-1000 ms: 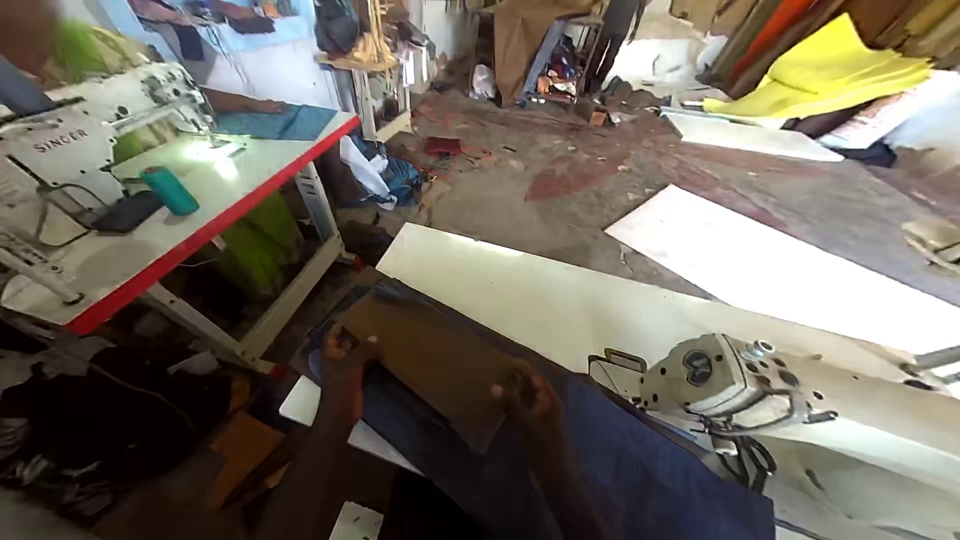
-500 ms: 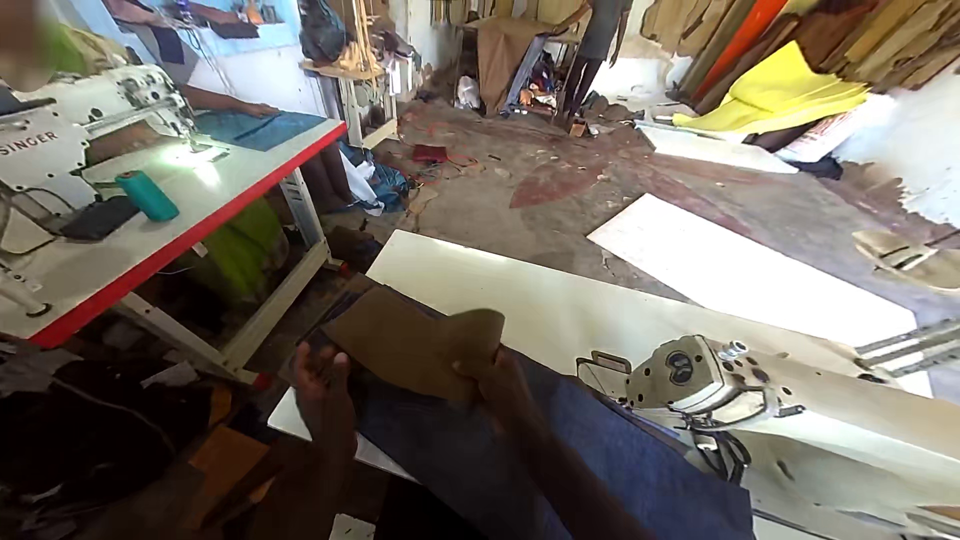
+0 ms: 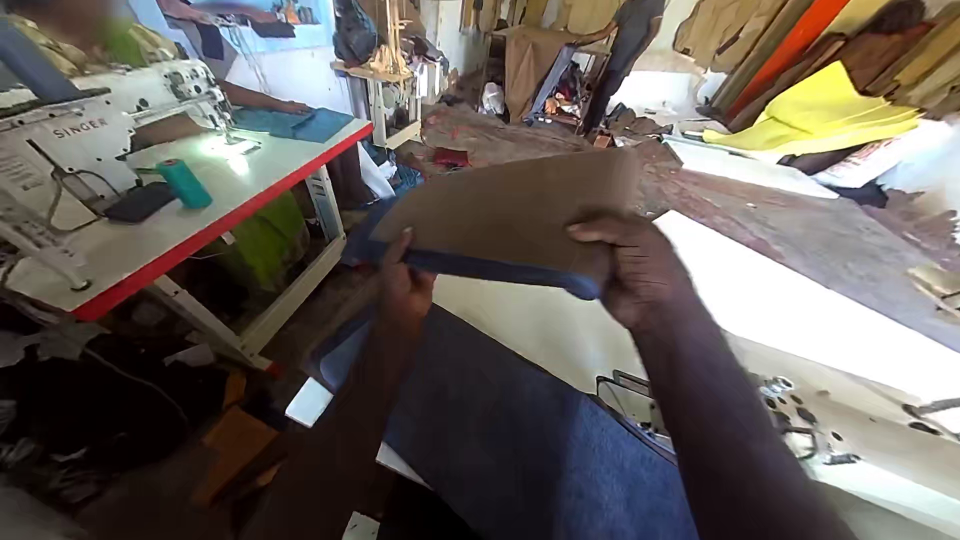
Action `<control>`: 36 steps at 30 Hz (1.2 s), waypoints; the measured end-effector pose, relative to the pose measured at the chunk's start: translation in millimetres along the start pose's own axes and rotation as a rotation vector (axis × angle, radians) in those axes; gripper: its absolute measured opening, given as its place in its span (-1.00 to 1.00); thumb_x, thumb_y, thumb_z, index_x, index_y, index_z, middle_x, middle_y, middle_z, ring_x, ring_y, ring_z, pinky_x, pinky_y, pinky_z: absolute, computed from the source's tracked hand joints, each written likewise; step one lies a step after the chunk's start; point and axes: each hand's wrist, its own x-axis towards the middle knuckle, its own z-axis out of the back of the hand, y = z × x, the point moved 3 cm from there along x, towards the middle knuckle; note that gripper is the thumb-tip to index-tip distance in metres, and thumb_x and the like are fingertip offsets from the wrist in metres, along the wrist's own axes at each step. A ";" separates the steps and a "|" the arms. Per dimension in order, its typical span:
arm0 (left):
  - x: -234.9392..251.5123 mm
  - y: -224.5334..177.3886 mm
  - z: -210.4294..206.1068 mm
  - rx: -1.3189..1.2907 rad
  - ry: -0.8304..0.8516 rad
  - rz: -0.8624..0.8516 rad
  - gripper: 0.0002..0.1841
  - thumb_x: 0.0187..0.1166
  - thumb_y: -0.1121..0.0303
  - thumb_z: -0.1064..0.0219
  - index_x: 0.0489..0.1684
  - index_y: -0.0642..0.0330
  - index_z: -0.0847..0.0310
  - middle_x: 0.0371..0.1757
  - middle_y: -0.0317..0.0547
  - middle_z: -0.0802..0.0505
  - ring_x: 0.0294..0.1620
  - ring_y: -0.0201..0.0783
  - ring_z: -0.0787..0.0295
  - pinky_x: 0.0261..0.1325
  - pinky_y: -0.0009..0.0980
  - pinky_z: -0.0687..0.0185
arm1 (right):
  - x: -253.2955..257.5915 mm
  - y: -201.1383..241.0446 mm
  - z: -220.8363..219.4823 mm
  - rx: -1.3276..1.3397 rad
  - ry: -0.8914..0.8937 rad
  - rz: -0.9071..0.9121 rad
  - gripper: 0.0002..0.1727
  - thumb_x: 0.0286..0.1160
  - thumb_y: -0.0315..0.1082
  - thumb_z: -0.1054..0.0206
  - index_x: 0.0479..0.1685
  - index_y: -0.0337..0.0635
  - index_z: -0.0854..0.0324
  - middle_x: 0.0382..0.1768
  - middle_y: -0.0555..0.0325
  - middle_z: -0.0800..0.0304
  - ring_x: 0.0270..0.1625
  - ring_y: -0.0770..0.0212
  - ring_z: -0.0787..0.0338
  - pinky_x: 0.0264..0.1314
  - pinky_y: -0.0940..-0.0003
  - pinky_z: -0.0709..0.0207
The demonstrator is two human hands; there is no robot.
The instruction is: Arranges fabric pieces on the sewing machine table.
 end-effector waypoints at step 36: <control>-80.2 -94.6 216.4 1.688 -0.132 -0.051 -0.42 0.45 0.35 -0.57 0.46 0.23 -0.49 0.24 0.26 -0.77 0.23 0.21 -0.74 0.29 0.31 -0.61 | -261.7 -236.9 94.8 -1.466 0.069 0.239 -0.09 0.66 0.44 0.20 0.81 0.01 -0.30 0.82 -0.07 -0.20 0.86 -0.18 -0.12 0.84 -0.31 0.09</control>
